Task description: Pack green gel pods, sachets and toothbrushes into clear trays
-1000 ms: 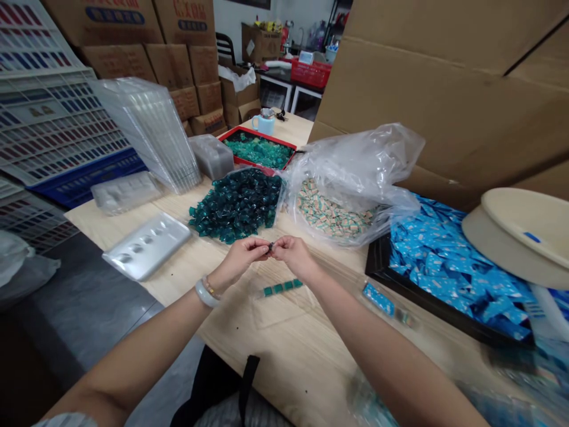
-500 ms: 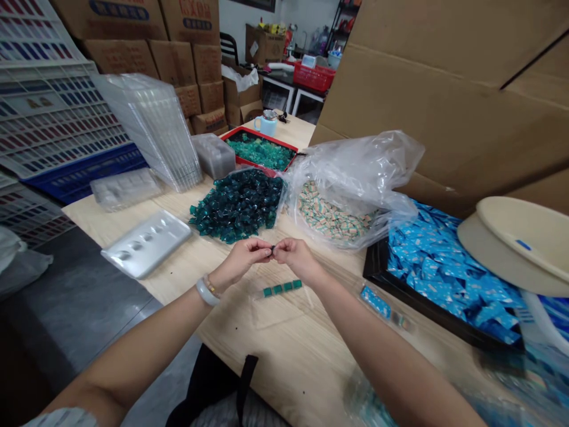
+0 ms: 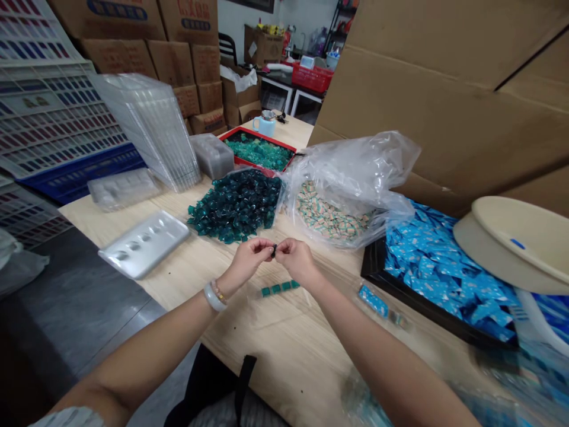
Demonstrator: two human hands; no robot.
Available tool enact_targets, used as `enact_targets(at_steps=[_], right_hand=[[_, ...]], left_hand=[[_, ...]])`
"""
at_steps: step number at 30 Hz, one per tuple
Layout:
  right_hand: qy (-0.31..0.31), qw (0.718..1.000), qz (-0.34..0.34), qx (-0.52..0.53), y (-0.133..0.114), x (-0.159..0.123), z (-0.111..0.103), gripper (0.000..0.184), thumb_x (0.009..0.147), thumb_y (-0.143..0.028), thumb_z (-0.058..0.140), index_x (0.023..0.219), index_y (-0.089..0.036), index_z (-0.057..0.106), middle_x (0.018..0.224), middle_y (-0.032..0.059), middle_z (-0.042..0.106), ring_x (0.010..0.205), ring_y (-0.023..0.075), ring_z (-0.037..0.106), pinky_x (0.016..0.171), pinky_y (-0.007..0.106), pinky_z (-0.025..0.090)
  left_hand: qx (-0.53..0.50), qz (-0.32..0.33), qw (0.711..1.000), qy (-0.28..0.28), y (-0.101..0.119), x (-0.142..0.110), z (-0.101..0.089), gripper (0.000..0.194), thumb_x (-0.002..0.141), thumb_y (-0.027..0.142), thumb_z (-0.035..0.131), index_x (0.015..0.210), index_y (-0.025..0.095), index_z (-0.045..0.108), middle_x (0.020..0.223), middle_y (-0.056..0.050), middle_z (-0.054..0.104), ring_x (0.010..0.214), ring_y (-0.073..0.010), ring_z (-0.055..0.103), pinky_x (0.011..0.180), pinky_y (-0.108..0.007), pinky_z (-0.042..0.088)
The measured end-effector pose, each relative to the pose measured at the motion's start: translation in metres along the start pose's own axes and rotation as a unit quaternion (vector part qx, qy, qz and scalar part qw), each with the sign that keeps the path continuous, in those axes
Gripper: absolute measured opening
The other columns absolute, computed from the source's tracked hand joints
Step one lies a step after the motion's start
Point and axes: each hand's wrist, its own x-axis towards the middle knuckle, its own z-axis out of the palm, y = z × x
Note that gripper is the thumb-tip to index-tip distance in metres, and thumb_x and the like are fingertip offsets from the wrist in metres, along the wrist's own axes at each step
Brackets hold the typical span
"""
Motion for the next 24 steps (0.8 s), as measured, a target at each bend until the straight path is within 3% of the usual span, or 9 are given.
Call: enact_targets(at_steps=[5, 8, 10, 16, 18, 21, 24], right_hand=[[-0.01, 1.0, 0.001, 0.025, 0.004, -0.002, -0.001, 0.01, 0.053, -0.024, 0.057, 0.053, -0.017, 0.05, 0.049, -0.0032, 0.052, 0.048, 0.0095, 0.047, 0.052, 0.024, 0.039], [0.002, 0.997, 0.018, 0.079, 0.003, -0.003, -0.001, 0.012, 0.05, -0.022, 0.061, 0.053, -0.017, 0.05, 0.048, -0.0039, 0.052, 0.048, 0.009, 0.047, 0.053, 0.024, 0.041], [-0.024, 0.987, 0.045, 0.153, 0.001, -0.004, -0.002, 0.016, 0.049, -0.023, 0.065, 0.055, -0.016, 0.051, 0.048, -0.0036, 0.053, 0.049, 0.0092, 0.05, 0.058, 0.026, 0.044], [-0.104, 0.943, 0.115, 0.294, -0.003, -0.01, -0.018, 0.022, 0.049, -0.026, 0.071, 0.058, -0.015, 0.055, 0.059, -0.0008, 0.06, 0.055, 0.0107, 0.057, 0.066, 0.029, 0.048], [-0.123, 0.942, 0.122, 0.289, -0.004, -0.01, -0.024, 0.022, 0.05, -0.026, 0.072, 0.06, -0.015, 0.056, 0.061, -0.0009, 0.06, 0.058, 0.011, 0.058, 0.066, 0.029, 0.048], [-0.154, 0.945, 0.129, 0.257, -0.008, -0.008, -0.028, 0.02, 0.051, -0.025, 0.071, 0.059, -0.014, 0.056, 0.058, -0.0016, 0.058, 0.057, 0.0105, 0.057, 0.065, 0.029, 0.047], [-0.168, 0.948, 0.125, 0.241, -0.012, -0.004, -0.022, 0.019, 0.051, -0.024, 0.069, 0.058, -0.014, 0.055, 0.055, -0.0014, 0.058, 0.053, 0.0089, 0.055, 0.062, 0.026, 0.046]], left_hand=[[0.058, 0.022, 0.997, -0.051, -0.003, 0.0, -0.001, 0.012, 0.07, 0.019, 0.053, 0.076, 0.011, 0.059, 0.065, -0.002, 0.059, 0.057, -0.01, 0.053, 0.054, -0.021, 0.043], [0.127, 0.101, 0.987, -0.024, -0.004, -0.003, 0.001, 0.015, 0.075, 0.019, 0.048, 0.083, 0.014, 0.059, 0.078, -0.004, 0.061, 0.072, -0.0131, 0.056, 0.065, -0.025, 0.044], [0.14, 0.137, 0.981, -0.004, -0.005, -0.004, 0.002, 0.017, 0.077, 0.019, 0.047, 0.089, 0.015, 0.058, 0.087, -0.005, 0.061, 0.08, -0.014, 0.055, 0.071, -0.026, 0.044], [0.134, 0.113, 0.984, -0.026, -0.005, -0.007, -0.004, 0.022, 0.08, 0.019, 0.043, 0.099, 0.013, 0.051, 0.076, -0.002, 0.056, 0.063, -0.0104, 0.051, 0.059, -0.023, 0.043], [0.196, 0.176, 0.964, -0.039, 0.001, -0.009, -0.01, 0.021, 0.081, 0.02, 0.043, 0.099, 0.015, 0.053, 0.083, -0.004, 0.054, 0.072, -0.0119, 0.051, 0.065, -0.025, 0.044], [0.302, 0.294, 0.901, -0.103, 0.014, -0.011, -0.018, 0.018, 0.081, 0.018, 0.045, 0.096, 0.017, 0.055, 0.094, -0.006, 0.051, 0.089, -0.015, 0.049, 0.078, -0.028, 0.041], [0.377, 0.339, 0.844, -0.174, 0.025, -0.007, -0.027, 0.014, 0.082, 0.018, 0.045, 0.092, 0.016, 0.055, 0.089, -0.005, 0.053, 0.088, -0.0149, 0.048, 0.079, -0.028, 0.04]])
